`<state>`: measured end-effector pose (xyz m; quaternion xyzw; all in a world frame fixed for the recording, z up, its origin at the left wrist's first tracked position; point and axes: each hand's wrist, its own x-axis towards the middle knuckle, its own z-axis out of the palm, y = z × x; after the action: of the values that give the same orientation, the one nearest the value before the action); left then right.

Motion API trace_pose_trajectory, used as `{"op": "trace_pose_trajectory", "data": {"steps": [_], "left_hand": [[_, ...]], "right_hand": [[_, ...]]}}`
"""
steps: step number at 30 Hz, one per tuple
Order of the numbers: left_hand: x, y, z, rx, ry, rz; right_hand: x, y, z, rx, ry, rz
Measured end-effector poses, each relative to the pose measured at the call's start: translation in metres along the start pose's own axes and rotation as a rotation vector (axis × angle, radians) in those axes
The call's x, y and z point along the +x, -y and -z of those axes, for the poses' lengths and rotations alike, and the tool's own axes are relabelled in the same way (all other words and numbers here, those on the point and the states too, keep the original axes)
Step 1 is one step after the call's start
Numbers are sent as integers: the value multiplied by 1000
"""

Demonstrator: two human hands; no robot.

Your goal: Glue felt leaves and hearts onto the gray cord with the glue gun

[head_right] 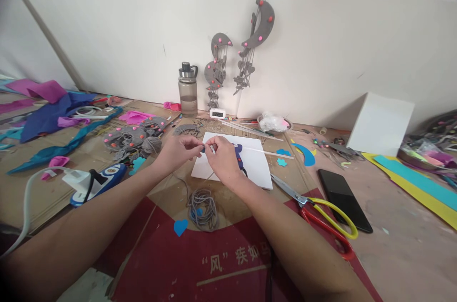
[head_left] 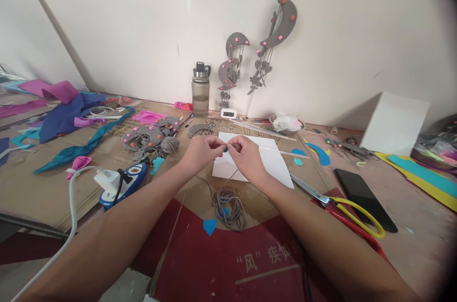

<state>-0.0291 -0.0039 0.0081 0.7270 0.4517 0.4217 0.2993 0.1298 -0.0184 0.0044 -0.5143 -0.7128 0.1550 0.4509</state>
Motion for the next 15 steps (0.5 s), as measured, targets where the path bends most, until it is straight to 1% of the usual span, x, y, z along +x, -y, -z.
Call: {"op": "trace_pose_trajectory", "data": {"steps": [4,6,9,11,13,15], "left_hand": [[0,2,1,131,-108,-103],[2,4,4,151,-177,-115],[6,10,10,141,-275,-85],[9,15,14,122,-319,-55],[12,21,19,77,-350,-11],[14,27,21,-20,-377,47]], "right_hand": [[-2,1,-2,-7,33,13],[-3,2,-4,-10,68,10],[-4,4,-6,-42,120,40],[-5,9,-5,-60,153,75],[-8,18,-3,-72,196,114],[-15,31,0,-72,239,161]]}}
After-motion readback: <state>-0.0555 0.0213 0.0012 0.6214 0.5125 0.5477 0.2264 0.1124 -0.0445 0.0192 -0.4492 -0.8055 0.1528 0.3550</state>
